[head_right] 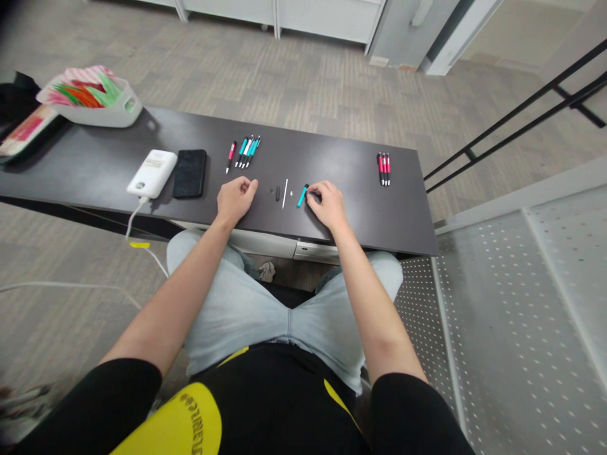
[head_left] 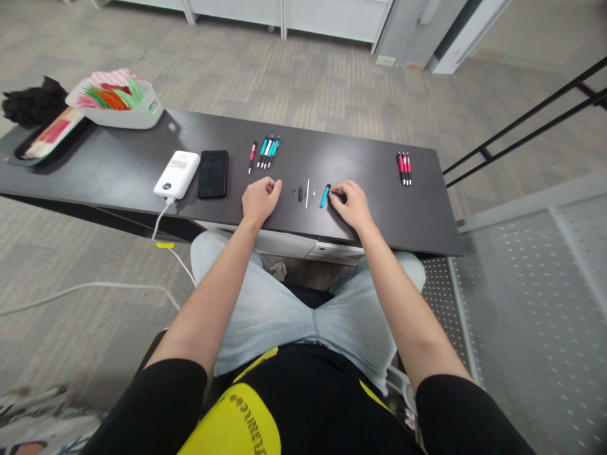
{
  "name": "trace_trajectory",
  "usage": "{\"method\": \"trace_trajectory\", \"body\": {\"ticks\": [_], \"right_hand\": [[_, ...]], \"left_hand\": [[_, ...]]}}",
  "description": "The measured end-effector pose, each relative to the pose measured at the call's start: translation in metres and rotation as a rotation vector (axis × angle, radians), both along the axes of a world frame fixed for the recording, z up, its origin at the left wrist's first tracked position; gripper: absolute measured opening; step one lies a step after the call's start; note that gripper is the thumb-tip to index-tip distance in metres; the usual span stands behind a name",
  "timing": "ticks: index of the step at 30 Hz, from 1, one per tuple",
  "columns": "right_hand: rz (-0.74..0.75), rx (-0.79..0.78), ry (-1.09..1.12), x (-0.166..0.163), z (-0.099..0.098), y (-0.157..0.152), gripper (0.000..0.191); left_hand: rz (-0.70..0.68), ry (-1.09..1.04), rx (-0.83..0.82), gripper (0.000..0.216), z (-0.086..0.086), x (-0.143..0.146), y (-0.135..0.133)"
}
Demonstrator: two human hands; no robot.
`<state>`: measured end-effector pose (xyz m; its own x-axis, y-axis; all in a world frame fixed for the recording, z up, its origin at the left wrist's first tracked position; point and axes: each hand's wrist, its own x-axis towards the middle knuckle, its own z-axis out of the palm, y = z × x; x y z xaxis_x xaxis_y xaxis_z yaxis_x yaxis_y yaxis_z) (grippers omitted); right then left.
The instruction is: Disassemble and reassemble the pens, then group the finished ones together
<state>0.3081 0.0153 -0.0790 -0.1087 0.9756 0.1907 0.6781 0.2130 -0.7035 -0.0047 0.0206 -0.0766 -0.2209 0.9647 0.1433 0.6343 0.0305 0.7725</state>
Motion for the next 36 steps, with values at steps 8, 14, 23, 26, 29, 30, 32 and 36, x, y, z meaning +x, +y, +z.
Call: {"method": "trace_trajectory", "body": {"ticks": [8, 14, 23, 26, 29, 30, 32, 36], "right_hand": [[0.079, 0.033, -0.069, -0.002, 0.001, -0.003, 0.012], [0.073, 0.032, -0.084, -0.004, 0.004, -0.005, 0.015], [0.149, 0.100, -0.221, -0.008, -0.005, -0.003, 0.047], [0.168, 0.096, -0.252, -0.009, -0.004, -0.004, 0.034], [0.151, 0.099, -0.239, -0.010, -0.003, -0.004, 0.025], [0.144, 0.096, -0.235, -0.010, -0.003, -0.004, 0.023], [0.129, 0.089, -0.237, -0.010, -0.004, -0.003, 0.019], [0.083, 0.088, -0.259, -0.011, -0.008, -0.001, 0.011]], "left_hand": [[-0.004, 0.029, -0.048, 0.051, 0.007, 0.000, -0.003], [-0.017, 0.022, -0.023, 0.048, 0.004, -0.001, -0.003], [-0.179, 0.198, 0.124, 0.014, 0.011, 0.015, -0.012], [-0.256, 0.348, 0.102, 0.019, 0.014, 0.036, -0.011], [-0.315, 0.423, 0.097, 0.027, 0.015, 0.055, -0.006], [-0.333, 0.436, 0.101, 0.026, 0.015, 0.060, -0.003], [-0.361, 0.456, 0.108, 0.017, 0.016, 0.067, 0.002], [-0.370, 0.426, 0.116, 0.012, 0.015, 0.071, 0.008]]}}
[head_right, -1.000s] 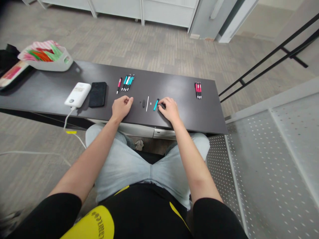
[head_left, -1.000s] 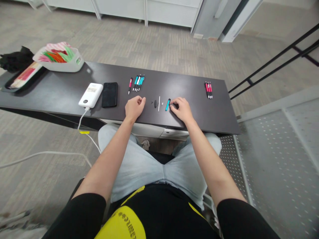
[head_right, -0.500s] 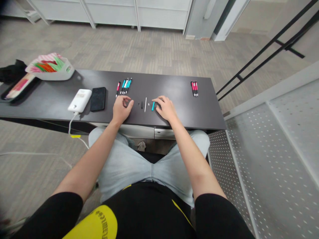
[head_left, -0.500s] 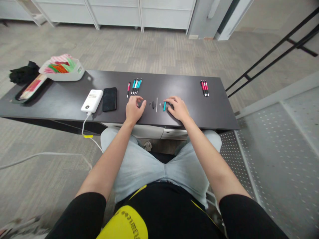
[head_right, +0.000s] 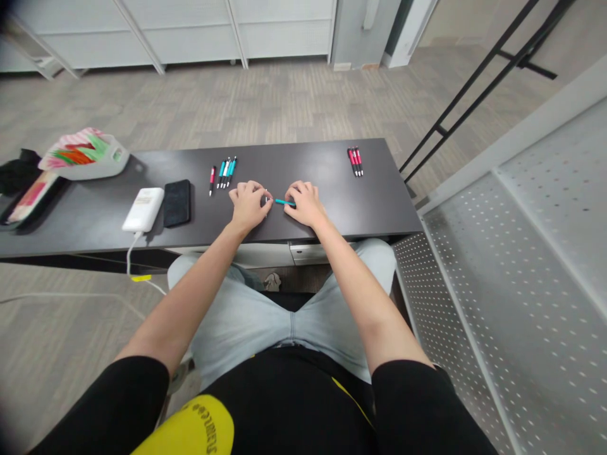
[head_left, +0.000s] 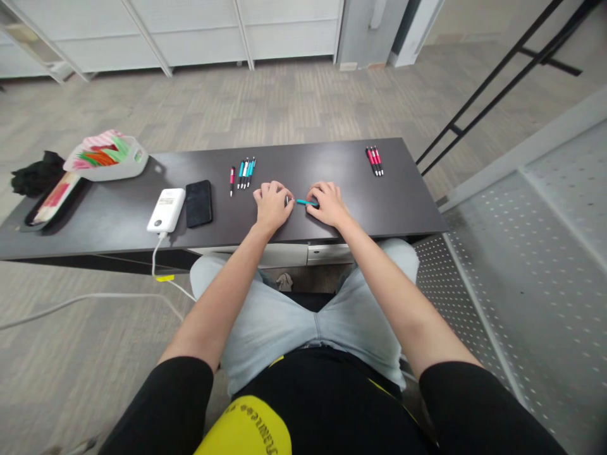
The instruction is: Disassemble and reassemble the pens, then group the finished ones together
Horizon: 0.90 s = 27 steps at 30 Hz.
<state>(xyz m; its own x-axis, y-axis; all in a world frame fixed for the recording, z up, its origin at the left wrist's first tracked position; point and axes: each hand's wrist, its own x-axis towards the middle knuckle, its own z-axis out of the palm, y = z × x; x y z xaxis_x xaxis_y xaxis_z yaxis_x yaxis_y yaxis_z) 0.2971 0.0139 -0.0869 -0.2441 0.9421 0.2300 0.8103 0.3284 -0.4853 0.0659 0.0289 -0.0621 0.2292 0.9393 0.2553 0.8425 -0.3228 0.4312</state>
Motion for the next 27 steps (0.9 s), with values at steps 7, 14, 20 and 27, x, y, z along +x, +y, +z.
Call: {"method": "trace_trajectory", "body": {"ticks": [7, 14, 20, 27], "right_hand": [[-0.050, 0.027, 0.193, 0.006, -0.013, 0.011, 0.004], [-0.002, 0.032, 0.416, 0.009, -0.014, 0.018, 0.008], [0.026, 0.031, 0.456, 0.008, -0.010, 0.014, 0.012], [0.048, 0.017, 0.462, 0.010, -0.012, 0.015, 0.007]], "left_hand": [[-0.009, -0.374, -0.011, 0.017, -0.001, -0.012, 0.003], [-0.166, -0.414, 0.004, 0.017, 0.006, -0.020, 0.004], [-0.216, -0.373, 0.012, 0.025, 0.005, -0.017, 0.007], [-0.144, -0.332, -0.048, 0.016, 0.012, -0.014, 0.005]]}}
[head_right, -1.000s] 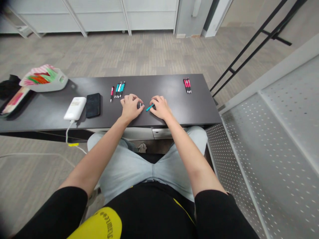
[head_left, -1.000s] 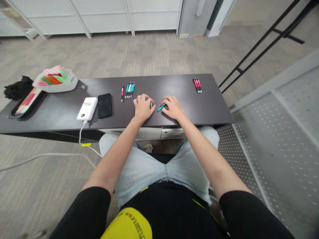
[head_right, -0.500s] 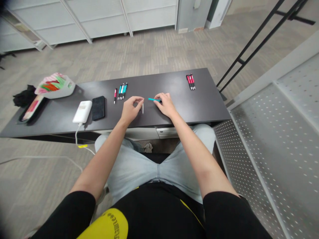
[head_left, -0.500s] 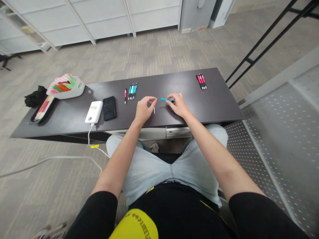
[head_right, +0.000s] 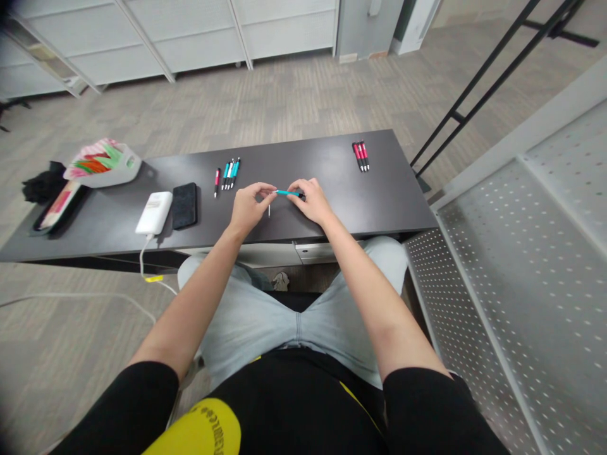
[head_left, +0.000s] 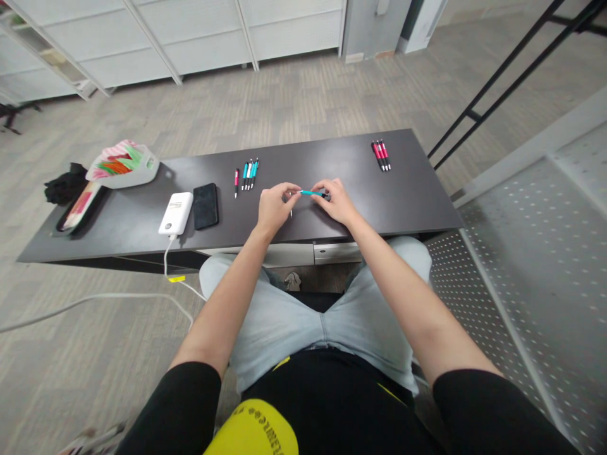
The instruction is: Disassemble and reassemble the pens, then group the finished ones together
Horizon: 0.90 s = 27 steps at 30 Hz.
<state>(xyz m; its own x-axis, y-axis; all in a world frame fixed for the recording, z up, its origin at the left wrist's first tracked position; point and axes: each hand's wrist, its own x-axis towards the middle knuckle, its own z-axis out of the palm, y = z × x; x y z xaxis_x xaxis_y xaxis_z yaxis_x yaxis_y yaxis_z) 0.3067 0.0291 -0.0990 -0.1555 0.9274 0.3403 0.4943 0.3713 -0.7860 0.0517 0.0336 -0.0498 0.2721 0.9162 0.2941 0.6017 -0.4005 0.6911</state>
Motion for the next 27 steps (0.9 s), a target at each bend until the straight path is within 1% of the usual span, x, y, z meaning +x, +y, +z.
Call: {"method": "trace_trajectory", "body": {"ticks": [6, 11, 16, 20, 24, 27], "right_hand": [[-0.012, -0.004, -0.057, -0.0012, 0.0034, -0.0027, 0.003], [-0.030, -0.040, -0.078, -0.0024, 0.0074, -0.0055, 0.005], [-0.030, -0.030, -0.077, -0.0015, 0.0045, -0.0037, 0.003], [-0.004, -0.009, -0.074, 0.0001, 0.0013, -0.0021, 0.005], [0.004, -0.024, -0.042, 0.0004, 0.0019, -0.0020, 0.005], [0.002, -0.042, -0.027, -0.0004, 0.0029, -0.0026, 0.007]], "left_hand": [[0.029, 0.070, 0.019, 0.016, 0.0067, -0.0006, 0.0000], [0.026, 0.018, -0.002, 0.012, 0.0065, 0.0041, -0.0013], [0.061, -0.029, 0.001, 0.011, 0.0093, 0.0044, -0.0016], [0.031, -0.022, -0.007, 0.013, 0.0092, 0.0037, 0.0004], [0.004, -0.019, -0.020, 0.014, 0.0072, 0.0070, 0.0017], [-0.005, -0.043, -0.025, 0.021, 0.0083, 0.0087, 0.0031]]}}
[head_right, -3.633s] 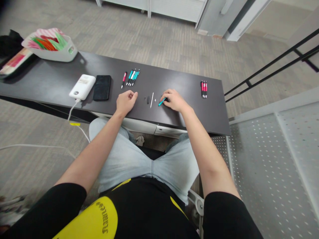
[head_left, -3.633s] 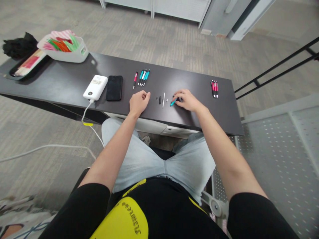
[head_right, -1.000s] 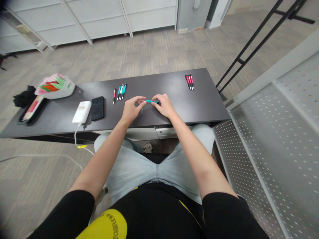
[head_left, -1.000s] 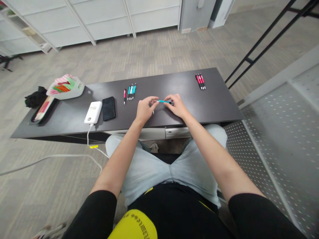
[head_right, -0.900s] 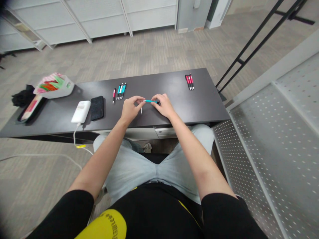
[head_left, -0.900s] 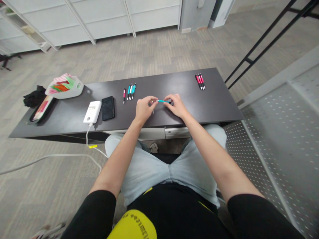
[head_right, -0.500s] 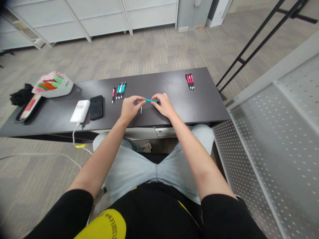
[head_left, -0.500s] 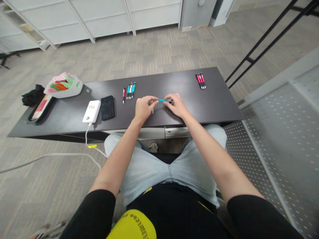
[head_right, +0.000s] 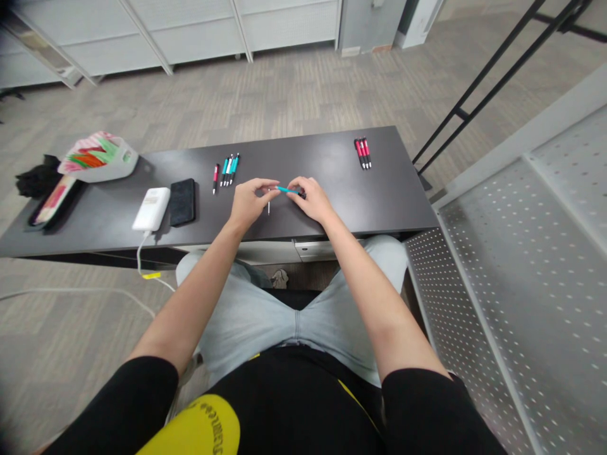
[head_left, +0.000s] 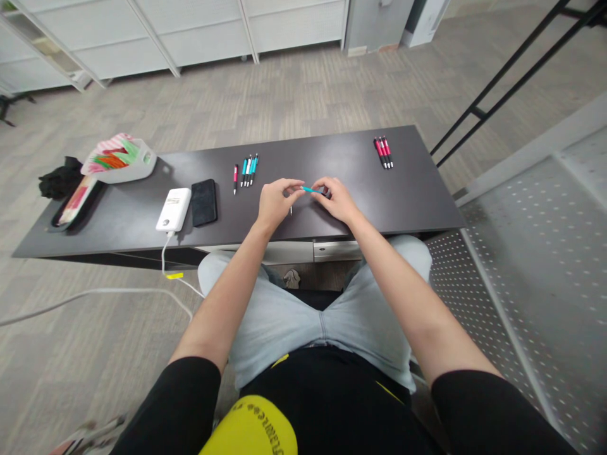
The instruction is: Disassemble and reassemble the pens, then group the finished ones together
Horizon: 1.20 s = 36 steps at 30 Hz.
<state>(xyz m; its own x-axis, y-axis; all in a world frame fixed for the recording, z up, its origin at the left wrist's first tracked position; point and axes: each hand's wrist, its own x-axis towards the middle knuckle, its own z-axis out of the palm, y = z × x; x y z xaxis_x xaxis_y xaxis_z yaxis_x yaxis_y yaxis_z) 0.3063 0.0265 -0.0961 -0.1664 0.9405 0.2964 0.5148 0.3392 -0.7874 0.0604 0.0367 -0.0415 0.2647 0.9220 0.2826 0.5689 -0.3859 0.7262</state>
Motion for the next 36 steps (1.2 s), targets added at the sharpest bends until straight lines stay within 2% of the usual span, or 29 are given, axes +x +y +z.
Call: {"method": "trace_trajectory", "body": {"ticks": [4, 8, 11, 14, 19, 26, 29, 33, 36], "right_hand": [[0.003, 0.002, 0.014, -0.001, -0.002, 0.000, 0.008], [-0.013, -0.007, 0.038, -0.002, -0.004, 0.000, 0.011], [-0.037, -0.012, 0.078, -0.002, -0.005, 0.001, 0.017], [-0.047, -0.014, 0.101, -0.001, -0.007, 0.002, 0.020], [-0.036, 0.007, 0.123, 0.002, -0.011, 0.003, 0.024], [-0.067, -0.001, 0.151, 0.001, -0.011, 0.006, 0.035], [-0.080, -0.008, 0.142, 0.002, -0.013, 0.007, 0.034], [-0.082, 0.015, 0.081, 0.005, -0.016, 0.008, 0.024], [-0.057, 0.042, 0.027, 0.007, -0.014, 0.007, 0.018]], "left_hand": [[0.015, -0.014, -0.027, 0.031, 0.001, -0.007, -0.001], [0.142, 0.025, -0.001, 0.015, -0.009, -0.021, -0.016], [0.210, 0.116, 0.019, 0.029, -0.022, -0.028, -0.033], [0.211, 0.174, -0.015, 0.032, -0.034, -0.029, -0.045], [0.186, 0.156, -0.036, 0.016, -0.047, -0.031, -0.048], [0.178, 0.168, -0.018, 0.022, -0.043, -0.036, -0.055], [0.168, 0.145, -0.043, 0.020, -0.039, -0.042, -0.056], [0.172, -0.038, -0.116, 0.016, -0.035, -0.061, -0.048], [0.230, -0.185, -0.128, 0.012, -0.037, -0.075, -0.037]]}}
